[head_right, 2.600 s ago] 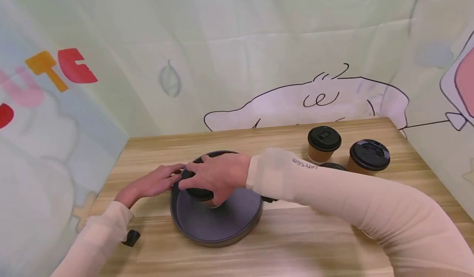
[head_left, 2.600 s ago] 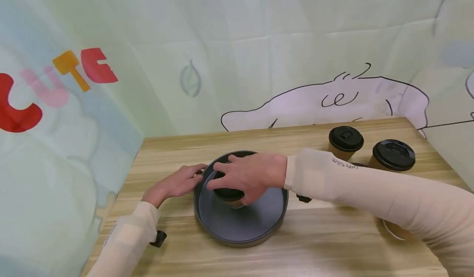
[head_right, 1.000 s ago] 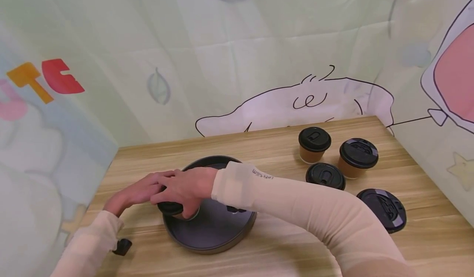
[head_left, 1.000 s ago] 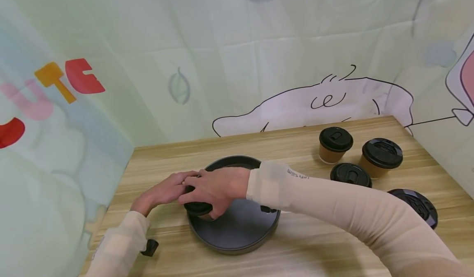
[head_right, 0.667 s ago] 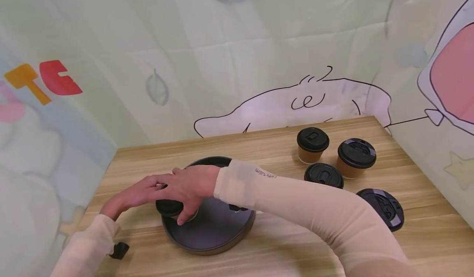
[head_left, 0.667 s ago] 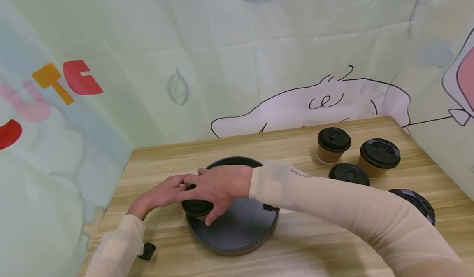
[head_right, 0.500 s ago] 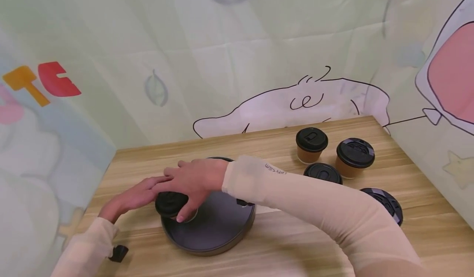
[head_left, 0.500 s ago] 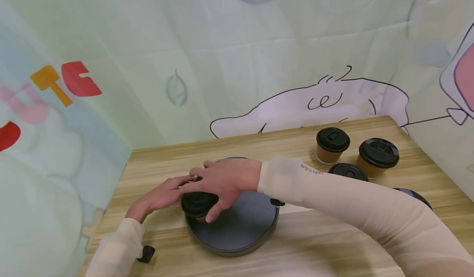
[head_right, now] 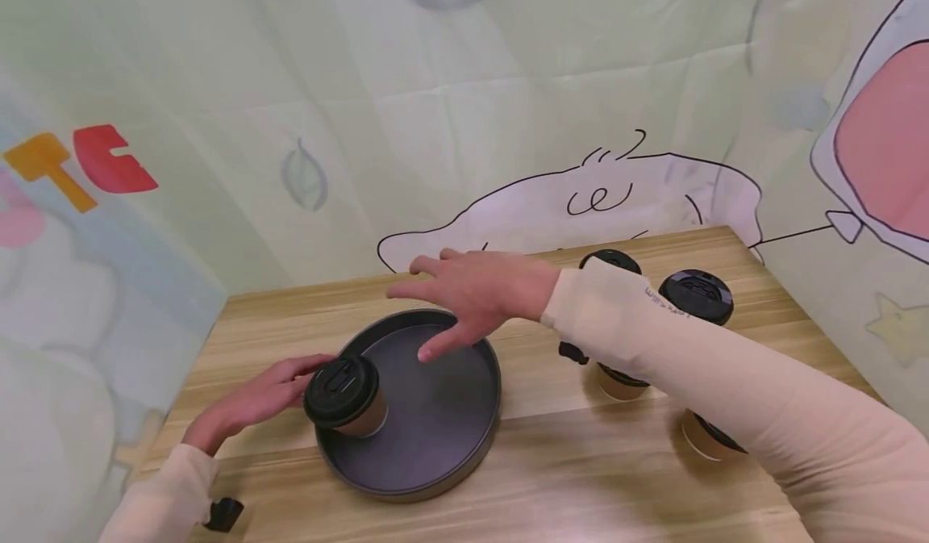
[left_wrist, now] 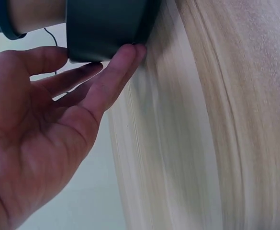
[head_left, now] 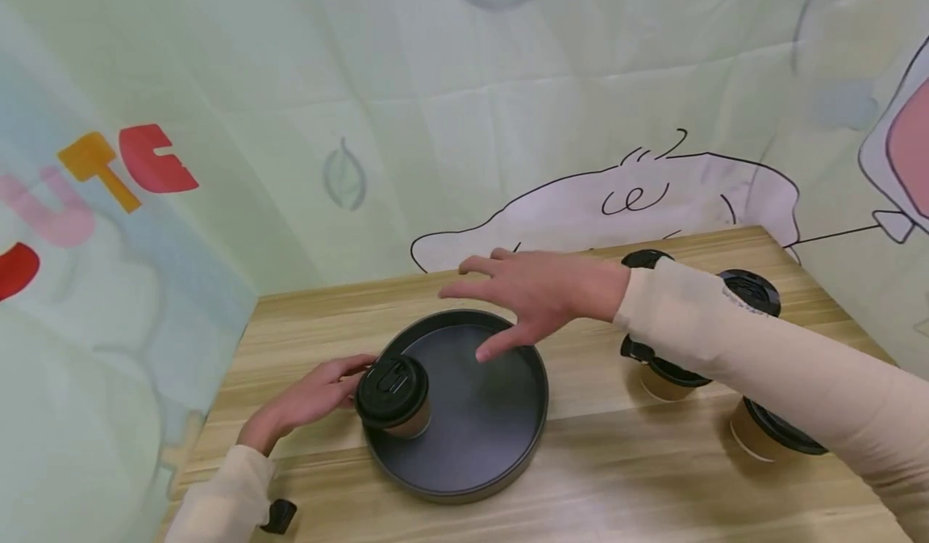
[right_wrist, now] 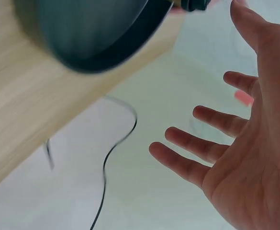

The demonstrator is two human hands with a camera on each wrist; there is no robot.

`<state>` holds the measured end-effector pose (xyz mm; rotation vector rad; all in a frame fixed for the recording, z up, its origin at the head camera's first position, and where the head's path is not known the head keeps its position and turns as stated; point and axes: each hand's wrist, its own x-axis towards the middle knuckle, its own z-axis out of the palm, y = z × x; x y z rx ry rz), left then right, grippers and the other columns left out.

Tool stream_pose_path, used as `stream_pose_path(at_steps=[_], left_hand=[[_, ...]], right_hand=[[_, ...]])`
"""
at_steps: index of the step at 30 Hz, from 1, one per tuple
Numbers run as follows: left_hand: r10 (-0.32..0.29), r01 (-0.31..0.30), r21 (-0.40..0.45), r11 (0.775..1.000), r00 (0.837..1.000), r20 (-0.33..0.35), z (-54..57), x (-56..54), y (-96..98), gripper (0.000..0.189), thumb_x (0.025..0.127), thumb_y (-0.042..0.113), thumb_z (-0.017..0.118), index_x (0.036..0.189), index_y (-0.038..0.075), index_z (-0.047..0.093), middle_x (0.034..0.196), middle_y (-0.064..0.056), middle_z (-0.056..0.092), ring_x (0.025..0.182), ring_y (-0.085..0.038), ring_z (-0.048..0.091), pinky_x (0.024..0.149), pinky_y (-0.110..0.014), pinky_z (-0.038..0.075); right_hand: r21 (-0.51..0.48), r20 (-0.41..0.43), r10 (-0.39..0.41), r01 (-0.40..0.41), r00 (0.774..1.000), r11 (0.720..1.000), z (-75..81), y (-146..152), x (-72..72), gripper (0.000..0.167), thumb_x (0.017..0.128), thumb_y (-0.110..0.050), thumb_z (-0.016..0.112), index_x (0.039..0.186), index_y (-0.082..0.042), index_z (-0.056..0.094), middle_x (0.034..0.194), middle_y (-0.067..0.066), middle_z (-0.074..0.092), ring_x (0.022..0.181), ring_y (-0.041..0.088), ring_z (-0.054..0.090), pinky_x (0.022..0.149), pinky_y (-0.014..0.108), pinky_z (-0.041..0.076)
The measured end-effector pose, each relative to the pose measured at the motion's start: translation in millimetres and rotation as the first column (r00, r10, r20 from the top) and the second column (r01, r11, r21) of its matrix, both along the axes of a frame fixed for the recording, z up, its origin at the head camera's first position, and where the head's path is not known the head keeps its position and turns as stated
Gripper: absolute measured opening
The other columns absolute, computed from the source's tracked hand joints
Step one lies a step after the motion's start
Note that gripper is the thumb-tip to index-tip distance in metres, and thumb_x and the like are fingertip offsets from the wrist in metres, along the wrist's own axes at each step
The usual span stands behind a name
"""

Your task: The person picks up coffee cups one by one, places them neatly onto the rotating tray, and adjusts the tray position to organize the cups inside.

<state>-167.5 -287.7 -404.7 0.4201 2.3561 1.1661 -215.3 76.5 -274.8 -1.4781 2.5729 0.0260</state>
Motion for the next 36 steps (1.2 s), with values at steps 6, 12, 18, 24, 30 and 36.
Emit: stream_pose_path(at_steps=[6, 12, 18, 24, 30, 36], left_hand=[[0.009, -0.01, 0.015, 1.0, 1.0, 0.021, 1.4, -0.7, -0.8, 0.053, 0.113, 0.024, 0.045, 0.152, -0.012, 0.041, 0.147, -0.029, 0.052, 0.114, -0.03, 0.067, 0.093, -0.044, 0.058], [0.026, -0.028, 0.024, 0.999, 0.998, 0.06, 2.1, -4.9, -1.7, 0.054, 0.113, 0.023, 0.045, 0.153, -0.013, 0.037, 0.152, -0.031, 0.046, 0.116, -0.032, 0.066, 0.097, -0.047, 0.056], [0.028, -0.028, -0.003, 1.0, 0.998, 0.057, 2.3, -8.6, -0.9, 0.053, 0.112, 0.023, 0.045, 0.153, -0.01, 0.04, 0.151, -0.029, 0.047, 0.121, -0.033, 0.064, 0.098, -0.047, 0.056], [0.022, -0.022, -0.003, 1.0, 0.997, 0.069, 2.2, -12.4, -0.5, 0.054, 0.112, 0.025, 0.045, 0.153, -0.01, 0.04, 0.151, -0.029, 0.048, 0.121, -0.033, 0.064, 0.099, -0.046, 0.055], [0.002, -0.003, 0.016, 1.0, 0.997, 0.08, 3.5, -15.2, -0.5, 0.055, 0.112, 0.025, 0.046, 0.153, -0.011, 0.039, 0.151, -0.029, 0.048, 0.121, -0.031, 0.064, 0.099, -0.046, 0.055], [0.002, -0.005, 0.029, 1.0, 0.996, 0.087, 0.1, -20.8, -2.8, 0.053, 0.112, 0.024, 0.045, 0.154, -0.009, 0.04, 0.153, -0.029, 0.045, 0.126, -0.035, 0.061, 0.103, -0.048, 0.053]], right_hand=[[-0.053, -0.027, -0.094, 0.092, 0.995, 0.994, 5.9, 43.7, -3.9, 0.09, 0.09, -0.077, 0.058, 0.164, -0.032, 0.032, 0.161, 0.007, 0.037, 0.133, 0.033, 0.047, 0.105, 0.053, 0.047], [-0.067, -0.034, -0.15, 0.148, 0.988, 0.987, 1.4, 78.2, -3.3, 0.091, 0.09, -0.078, 0.056, 0.163, -0.029, 0.034, 0.161, 0.011, 0.038, 0.133, 0.036, 0.049, 0.105, 0.056, 0.046], [-0.08, -0.041, -0.183, 0.179, 0.982, 0.98, -7.5, 104.9, 6.9, 0.092, 0.09, -0.082, 0.051, 0.162, -0.027, 0.037, 0.158, 0.011, 0.041, 0.132, 0.036, 0.051, 0.102, 0.058, 0.048], [-0.1, -0.061, -0.19, 0.184, 0.98, 0.978, -16.9, 128.4, 18.4, 0.087, 0.093, -0.076, 0.054, 0.161, -0.024, 0.039, 0.158, 0.014, 0.041, 0.137, 0.039, 0.048, 0.107, 0.06, 0.045], [-0.124, -0.045, -0.237, 0.23, 0.97, 0.965, -25.7, 147.1, 25.3, 0.087, 0.093, -0.077, 0.053, 0.161, -0.025, 0.039, 0.161, 0.014, 0.038, 0.143, 0.041, 0.043, 0.11, 0.063, 0.041], [-0.133, -0.031, -0.271, 0.265, 0.962, 0.955, -33.2, 160.2, 30.4, 0.085, 0.093, -0.071, 0.06, 0.161, -0.025, 0.039, 0.158, 0.014, 0.041, 0.138, 0.042, 0.046, 0.106, 0.064, 0.044]])
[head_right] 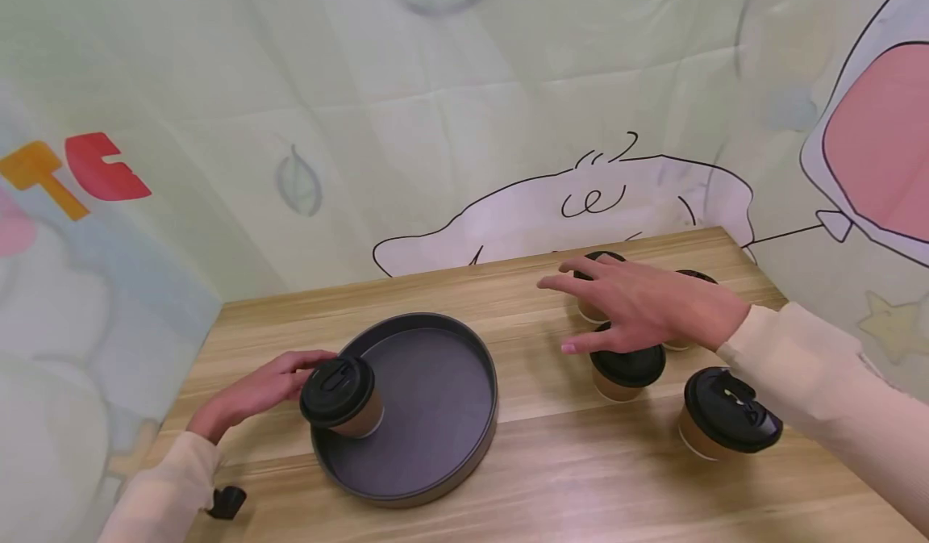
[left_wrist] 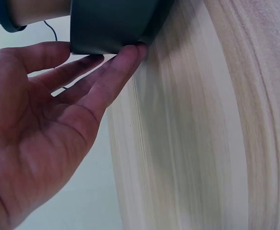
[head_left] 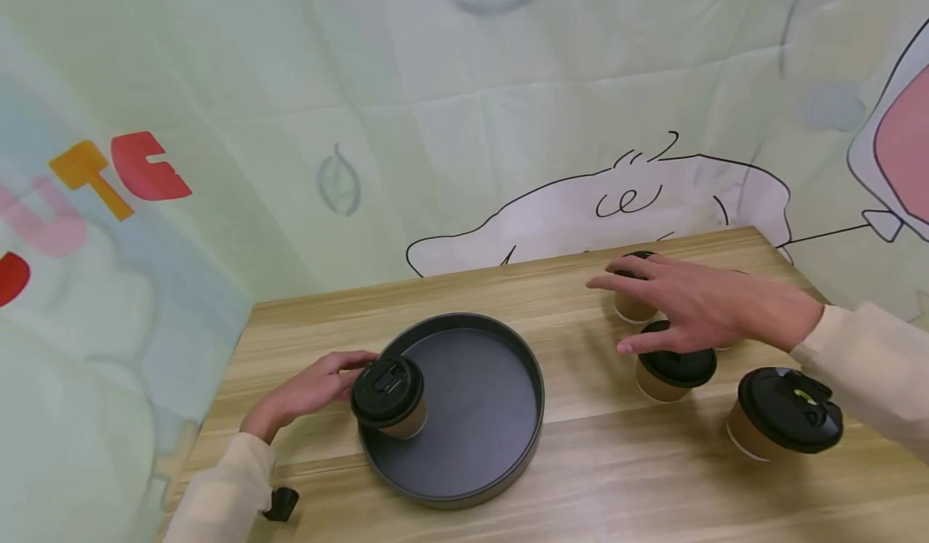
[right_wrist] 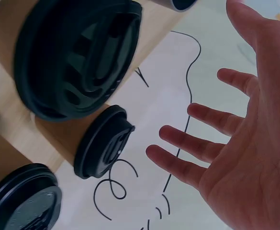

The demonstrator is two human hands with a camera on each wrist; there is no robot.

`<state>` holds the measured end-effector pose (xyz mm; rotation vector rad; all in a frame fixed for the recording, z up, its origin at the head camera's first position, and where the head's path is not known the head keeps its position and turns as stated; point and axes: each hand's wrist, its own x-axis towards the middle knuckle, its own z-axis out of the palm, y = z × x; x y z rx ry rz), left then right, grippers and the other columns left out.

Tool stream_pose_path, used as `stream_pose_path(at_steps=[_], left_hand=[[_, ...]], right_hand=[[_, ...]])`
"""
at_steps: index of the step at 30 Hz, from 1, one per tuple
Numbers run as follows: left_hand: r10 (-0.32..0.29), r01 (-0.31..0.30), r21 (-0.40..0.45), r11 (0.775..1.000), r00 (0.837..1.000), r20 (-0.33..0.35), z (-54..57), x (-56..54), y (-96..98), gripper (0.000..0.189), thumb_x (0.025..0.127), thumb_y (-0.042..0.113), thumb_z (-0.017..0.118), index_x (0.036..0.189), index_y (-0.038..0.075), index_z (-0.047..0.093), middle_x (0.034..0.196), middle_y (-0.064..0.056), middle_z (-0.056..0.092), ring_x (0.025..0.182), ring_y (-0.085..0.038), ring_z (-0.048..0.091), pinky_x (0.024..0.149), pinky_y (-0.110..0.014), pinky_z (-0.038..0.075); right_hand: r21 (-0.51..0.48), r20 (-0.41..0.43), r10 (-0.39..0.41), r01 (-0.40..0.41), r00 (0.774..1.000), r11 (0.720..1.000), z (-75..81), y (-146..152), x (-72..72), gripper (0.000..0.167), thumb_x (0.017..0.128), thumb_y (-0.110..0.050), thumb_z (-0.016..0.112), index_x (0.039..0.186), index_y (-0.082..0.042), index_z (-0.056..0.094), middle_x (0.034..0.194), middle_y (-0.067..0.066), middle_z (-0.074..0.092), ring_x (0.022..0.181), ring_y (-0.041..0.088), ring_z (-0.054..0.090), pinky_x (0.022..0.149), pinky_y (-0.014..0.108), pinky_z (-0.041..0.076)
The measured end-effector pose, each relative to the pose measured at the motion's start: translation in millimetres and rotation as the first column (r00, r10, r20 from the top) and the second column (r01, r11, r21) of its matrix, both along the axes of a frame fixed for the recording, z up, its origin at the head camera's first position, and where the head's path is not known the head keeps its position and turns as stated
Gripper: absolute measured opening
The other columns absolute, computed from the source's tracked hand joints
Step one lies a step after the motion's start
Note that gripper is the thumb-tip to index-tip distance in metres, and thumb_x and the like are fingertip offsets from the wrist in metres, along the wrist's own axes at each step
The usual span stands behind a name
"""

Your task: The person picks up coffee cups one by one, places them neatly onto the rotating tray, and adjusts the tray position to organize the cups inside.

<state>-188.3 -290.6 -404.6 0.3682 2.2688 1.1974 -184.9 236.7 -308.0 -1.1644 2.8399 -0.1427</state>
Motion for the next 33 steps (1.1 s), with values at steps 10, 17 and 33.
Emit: stream_pose_path(at_steps=[10, 17, 33], left_hand=[[-0.023, 0.022, 0.065, 0.998, 1.0, 0.015, -2.4, -9.6, -0.9, 0.053, 0.112, 0.021, 0.046, 0.152, -0.013, 0.039, 0.154, -0.031, 0.043, 0.139, -0.04, 0.047, 0.107, -0.043, 0.049], [-0.029, 0.027, 0.074, 0.997, 0.999, 0.031, -6.0, -18.8, -4.3, 0.052, 0.112, 0.023, 0.047, 0.152, -0.01, 0.043, 0.153, -0.028, 0.047, 0.137, -0.036, 0.051, 0.105, -0.038, 0.051], [-0.027, 0.028, 0.109, 0.994, 1.0, -0.009, -15.4, -22.1, -10.2, 0.052, 0.113, 0.03, 0.046, 0.15, -0.005, 0.049, 0.152, -0.023, 0.05, 0.14, -0.034, 0.048, 0.105, -0.029, 0.047]], right_hand=[[-0.036, -0.01, -0.009, 0.009, 1.0, 0.999, -9.2, 10.2, 7.9, 0.081, 0.093, -0.072, 0.059, 0.159, -0.028, 0.042, 0.156, 0.015, 0.045, 0.133, 0.043, 0.052, 0.101, 0.063, 0.048], [-0.033, -0.019, -0.02, 0.019, 1.0, 0.999, -16.1, 16.9, 13.0, 0.08, 0.093, -0.068, 0.064, 0.158, -0.025, 0.046, 0.154, 0.015, 0.047, 0.13, 0.042, 0.054, 0.098, 0.06, 0.05], [-0.02, 0.007, -0.045, 0.045, 0.999, 0.999, -27.2, 30.4, 18.4, 0.078, 0.093, -0.07, 0.061, 0.155, -0.025, 0.049, 0.154, 0.016, 0.047, 0.13, 0.042, 0.053, 0.098, 0.065, 0.048]])
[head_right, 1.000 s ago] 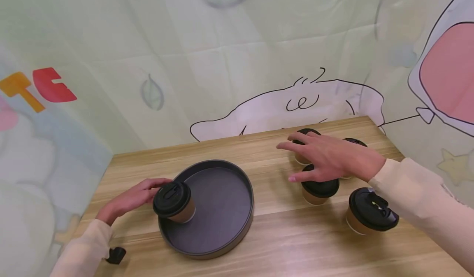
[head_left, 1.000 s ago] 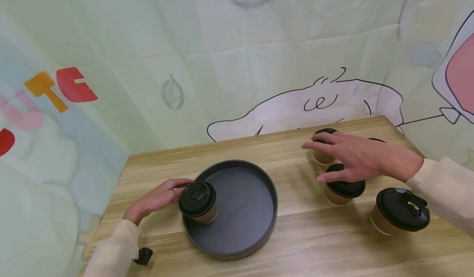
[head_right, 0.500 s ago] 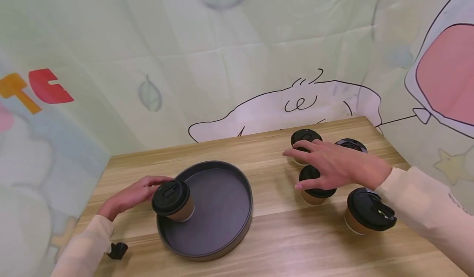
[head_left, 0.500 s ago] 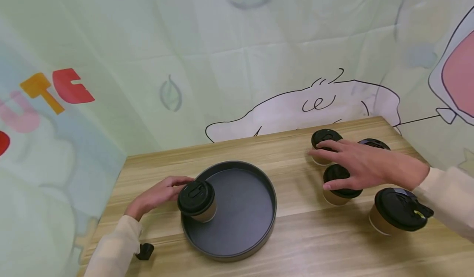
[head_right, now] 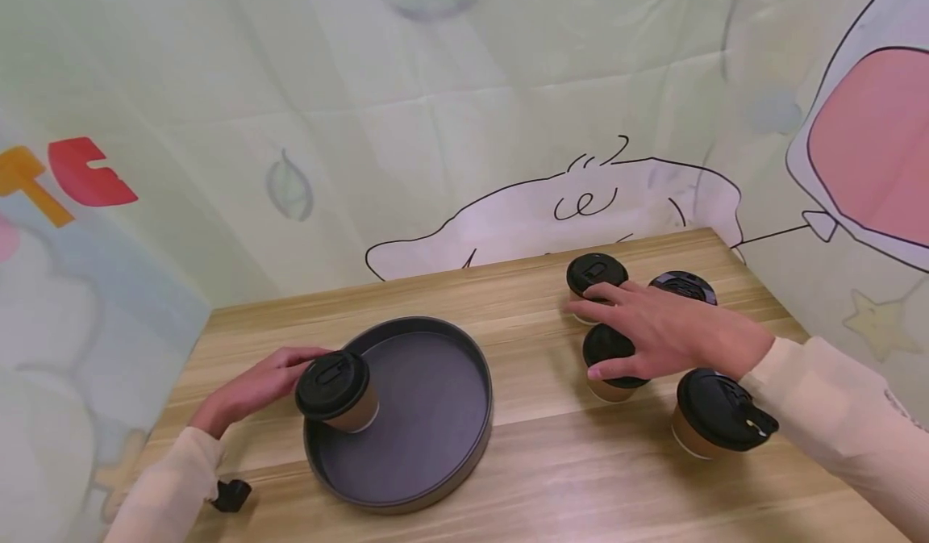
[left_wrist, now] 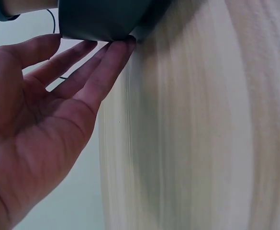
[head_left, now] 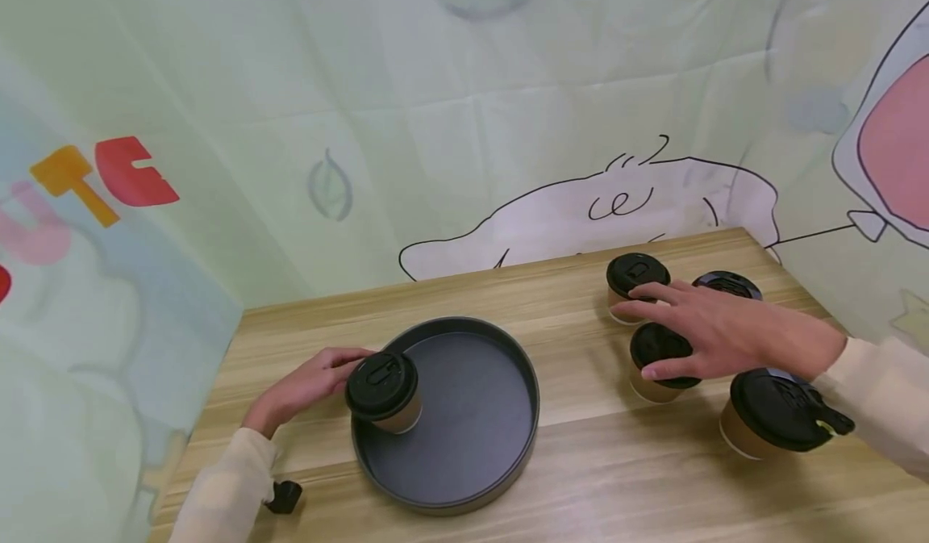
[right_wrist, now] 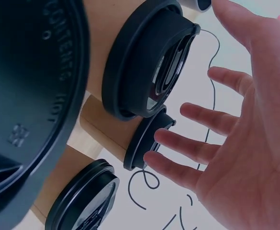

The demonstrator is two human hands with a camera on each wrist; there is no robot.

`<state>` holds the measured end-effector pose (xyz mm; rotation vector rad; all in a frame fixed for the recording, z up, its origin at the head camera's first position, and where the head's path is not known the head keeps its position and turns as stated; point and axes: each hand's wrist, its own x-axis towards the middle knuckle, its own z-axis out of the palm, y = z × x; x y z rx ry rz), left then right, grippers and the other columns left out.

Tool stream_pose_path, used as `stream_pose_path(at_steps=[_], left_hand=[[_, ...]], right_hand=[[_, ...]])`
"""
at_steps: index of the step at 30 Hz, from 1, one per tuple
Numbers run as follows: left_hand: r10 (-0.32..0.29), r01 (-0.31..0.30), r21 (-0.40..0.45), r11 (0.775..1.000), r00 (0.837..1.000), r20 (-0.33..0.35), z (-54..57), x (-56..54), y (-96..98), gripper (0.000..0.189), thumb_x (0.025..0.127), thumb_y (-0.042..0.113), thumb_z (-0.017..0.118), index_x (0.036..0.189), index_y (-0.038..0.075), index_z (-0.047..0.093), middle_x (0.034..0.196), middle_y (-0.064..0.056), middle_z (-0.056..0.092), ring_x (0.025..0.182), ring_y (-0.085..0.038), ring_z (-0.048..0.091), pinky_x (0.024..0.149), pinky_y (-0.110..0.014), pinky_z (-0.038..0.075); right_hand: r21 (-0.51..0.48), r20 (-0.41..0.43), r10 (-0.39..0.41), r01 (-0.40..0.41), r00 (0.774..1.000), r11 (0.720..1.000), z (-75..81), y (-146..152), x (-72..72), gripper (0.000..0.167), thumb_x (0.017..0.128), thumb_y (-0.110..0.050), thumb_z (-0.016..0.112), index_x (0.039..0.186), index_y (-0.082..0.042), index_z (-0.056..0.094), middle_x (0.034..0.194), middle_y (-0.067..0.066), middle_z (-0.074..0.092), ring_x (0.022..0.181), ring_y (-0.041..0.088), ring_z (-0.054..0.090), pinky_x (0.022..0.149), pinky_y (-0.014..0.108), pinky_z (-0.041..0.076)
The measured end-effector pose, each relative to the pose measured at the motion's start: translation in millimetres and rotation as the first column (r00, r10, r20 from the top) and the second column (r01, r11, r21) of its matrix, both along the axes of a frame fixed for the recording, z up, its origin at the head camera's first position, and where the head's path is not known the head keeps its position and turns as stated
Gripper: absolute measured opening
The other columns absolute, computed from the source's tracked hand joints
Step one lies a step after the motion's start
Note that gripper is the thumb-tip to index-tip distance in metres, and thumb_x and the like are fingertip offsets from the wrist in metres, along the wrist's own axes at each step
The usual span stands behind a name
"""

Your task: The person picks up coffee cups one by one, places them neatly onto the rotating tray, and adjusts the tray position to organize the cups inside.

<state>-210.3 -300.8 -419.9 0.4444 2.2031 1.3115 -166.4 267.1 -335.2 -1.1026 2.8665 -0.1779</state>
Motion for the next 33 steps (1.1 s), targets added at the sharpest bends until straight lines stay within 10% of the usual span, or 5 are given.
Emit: stream_pose_path(at_steps=[19, 33], left_hand=[[0.012, -0.022, 0.141, 0.99, 0.997, 0.074, -5.2, 47.7, -9.0, 0.061, 0.112, 0.026, 0.049, 0.155, -0.013, 0.031, 0.155, -0.033, 0.039, 0.126, -0.01, 0.059, 0.103, -0.027, 0.051], [0.026, -0.037, 0.166, 0.985, 0.997, 0.073, -2.4, 55.5, -6.0, 0.061, 0.112, 0.023, 0.048, 0.157, -0.013, 0.028, 0.158, -0.035, 0.034, 0.127, -0.007, 0.056, 0.103, -0.027, 0.05]], right_hand=[[0.009, 0.088, -0.011, 0.01, 0.996, 1.0, -8.9, 8.5, 1.9, 0.078, 0.091, -0.063, 0.07, 0.153, -0.021, 0.051, 0.152, 0.016, 0.048, 0.135, 0.048, 0.048, 0.106, 0.071, 0.038], [0.023, 0.227, -0.016, 0.011, 0.974, 1.0, -13.3, 7.9, 2.0, 0.086, 0.086, -0.06, 0.078, 0.154, -0.017, 0.05, 0.154, 0.022, 0.045, 0.134, 0.045, 0.05, 0.101, 0.062, 0.046]])
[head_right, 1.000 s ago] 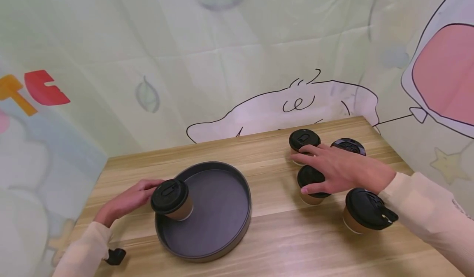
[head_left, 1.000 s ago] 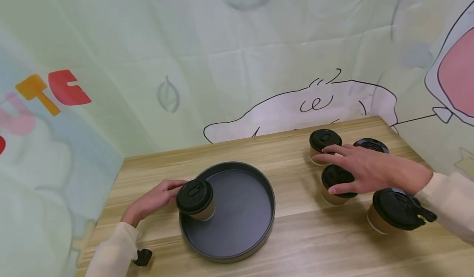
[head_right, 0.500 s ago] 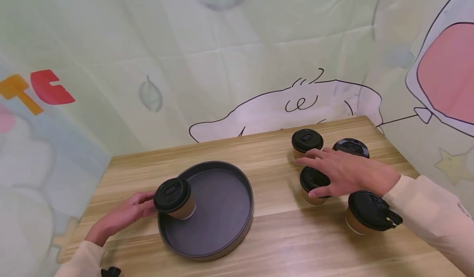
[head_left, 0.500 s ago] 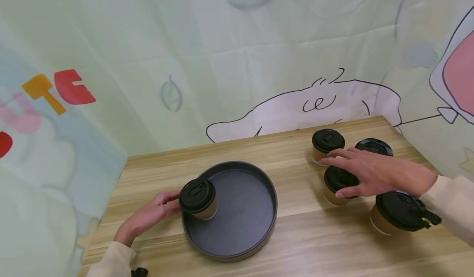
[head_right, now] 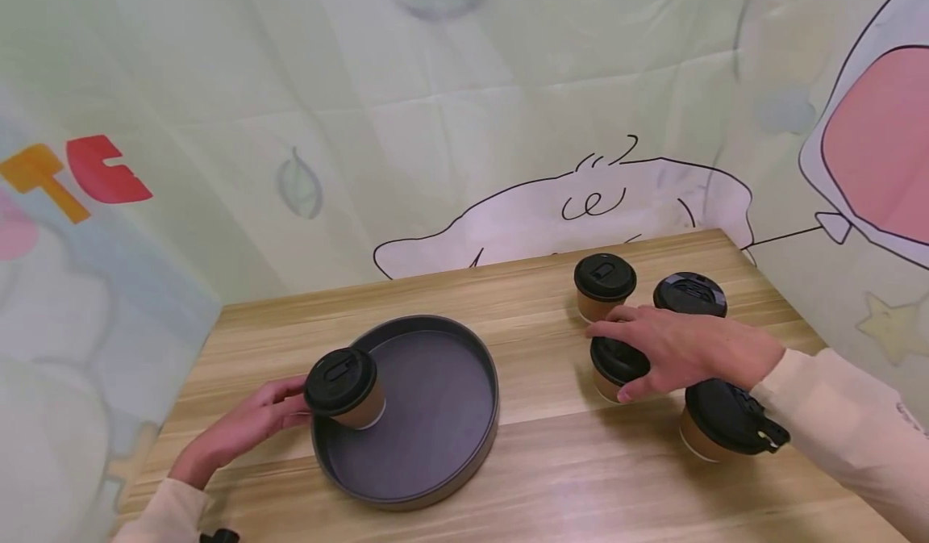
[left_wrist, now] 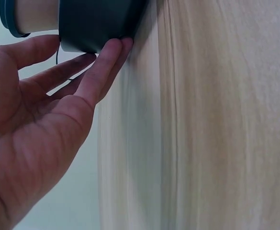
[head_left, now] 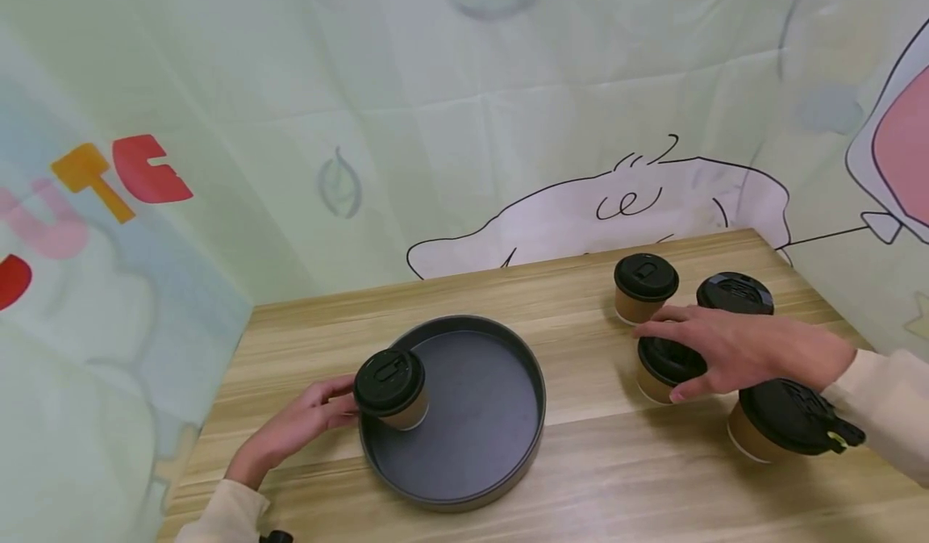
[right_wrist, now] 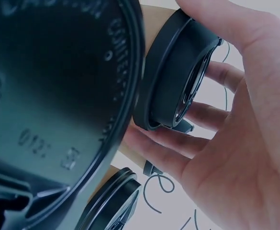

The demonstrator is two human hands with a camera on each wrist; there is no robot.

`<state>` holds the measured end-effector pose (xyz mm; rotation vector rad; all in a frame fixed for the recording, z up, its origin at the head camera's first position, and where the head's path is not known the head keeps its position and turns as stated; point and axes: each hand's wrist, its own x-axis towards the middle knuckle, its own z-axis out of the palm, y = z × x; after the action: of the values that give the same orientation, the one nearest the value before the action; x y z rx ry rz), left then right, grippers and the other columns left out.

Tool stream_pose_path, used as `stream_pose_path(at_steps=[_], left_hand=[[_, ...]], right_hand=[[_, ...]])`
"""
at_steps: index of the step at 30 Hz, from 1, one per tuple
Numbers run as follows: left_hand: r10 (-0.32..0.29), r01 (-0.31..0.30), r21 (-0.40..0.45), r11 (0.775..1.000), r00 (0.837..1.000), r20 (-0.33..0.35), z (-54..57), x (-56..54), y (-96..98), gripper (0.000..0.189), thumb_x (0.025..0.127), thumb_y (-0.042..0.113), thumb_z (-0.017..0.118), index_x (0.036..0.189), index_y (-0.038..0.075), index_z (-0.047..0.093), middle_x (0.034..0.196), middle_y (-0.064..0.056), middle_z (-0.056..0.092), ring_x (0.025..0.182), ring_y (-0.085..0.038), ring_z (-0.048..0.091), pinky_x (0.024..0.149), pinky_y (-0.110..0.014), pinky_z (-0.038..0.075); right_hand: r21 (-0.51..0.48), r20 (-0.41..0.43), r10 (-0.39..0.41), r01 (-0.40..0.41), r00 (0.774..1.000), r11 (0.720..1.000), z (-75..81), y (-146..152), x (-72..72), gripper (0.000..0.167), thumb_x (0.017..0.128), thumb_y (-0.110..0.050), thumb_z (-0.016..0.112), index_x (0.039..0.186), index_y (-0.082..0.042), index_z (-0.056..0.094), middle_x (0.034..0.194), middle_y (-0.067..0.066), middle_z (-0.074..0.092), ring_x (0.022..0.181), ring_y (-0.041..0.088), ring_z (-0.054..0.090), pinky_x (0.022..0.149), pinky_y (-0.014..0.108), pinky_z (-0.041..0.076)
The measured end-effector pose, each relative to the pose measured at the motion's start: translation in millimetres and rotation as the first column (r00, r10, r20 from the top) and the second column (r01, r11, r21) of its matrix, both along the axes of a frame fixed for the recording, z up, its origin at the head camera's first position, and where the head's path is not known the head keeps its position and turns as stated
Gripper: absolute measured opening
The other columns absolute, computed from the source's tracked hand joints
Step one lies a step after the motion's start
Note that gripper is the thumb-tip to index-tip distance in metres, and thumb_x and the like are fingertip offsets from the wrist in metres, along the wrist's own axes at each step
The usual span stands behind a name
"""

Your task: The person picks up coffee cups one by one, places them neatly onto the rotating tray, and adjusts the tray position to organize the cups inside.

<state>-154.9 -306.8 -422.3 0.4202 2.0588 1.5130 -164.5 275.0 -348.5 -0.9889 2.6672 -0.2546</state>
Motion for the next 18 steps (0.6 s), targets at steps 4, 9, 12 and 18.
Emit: stream_pose_path(at_steps=[4, 9, 12, 18], left_hand=[[-0.007, 0.007, 0.006, 1.0, 1.0, 0.0, -0.2, -0.1, 0.1, 0.061, 0.113, 0.023, 0.048, 0.157, -0.013, 0.028, 0.158, -0.035, 0.034, 0.127, -0.008, 0.056, 0.103, -0.028, 0.05], [-0.002, 0.002, 0.005, 1.0, 1.0, 0.002, -0.8, -0.5, -0.1, 0.061, 0.112, 0.024, 0.048, 0.157, -0.013, 0.028, 0.158, -0.035, 0.034, 0.128, -0.01, 0.056, 0.103, -0.029, 0.051], [0.003, -0.003, -0.002, 1.0, 1.0, 0.002, -0.6, -0.9, -0.3, 0.062, 0.112, 0.024, 0.048, 0.156, -0.014, 0.028, 0.157, -0.035, 0.035, 0.129, -0.014, 0.056, 0.103, -0.029, 0.051], [0.017, -0.017, -0.022, 1.0, 1.0, 0.013, 0.5, -1.4, -0.1, 0.063, 0.112, 0.025, 0.05, 0.156, -0.014, 0.028, 0.157, -0.035, 0.035, 0.134, -0.026, 0.054, 0.103, -0.029, 0.051]], right_hand=[[-0.001, 0.002, 0.003, -0.003, 1.0, 1.0, -1.0, -1.2, -0.6, 0.084, 0.087, -0.057, 0.079, 0.154, -0.016, 0.05, 0.152, 0.022, 0.046, 0.131, 0.042, 0.053, 0.099, 0.059, 0.049], [0.014, -0.01, 0.009, -0.008, 1.0, 1.0, -0.7, -3.8, -2.0, 0.081, 0.086, -0.055, 0.081, 0.151, -0.015, 0.053, 0.148, 0.019, 0.049, 0.126, 0.038, 0.057, 0.098, 0.059, 0.05], [0.027, -0.01, 0.011, -0.01, 1.0, 1.0, 0.4, -6.3, -2.8, 0.081, 0.086, -0.055, 0.081, 0.151, -0.016, 0.053, 0.147, 0.018, 0.05, 0.125, 0.038, 0.057, 0.098, 0.059, 0.05], [0.047, -0.01, 0.013, -0.013, 1.0, 0.999, 4.7, -12.4, -4.2, 0.081, 0.086, -0.055, 0.08, 0.151, -0.015, 0.053, 0.148, 0.019, 0.05, 0.126, 0.04, 0.056, 0.097, 0.061, 0.05]])
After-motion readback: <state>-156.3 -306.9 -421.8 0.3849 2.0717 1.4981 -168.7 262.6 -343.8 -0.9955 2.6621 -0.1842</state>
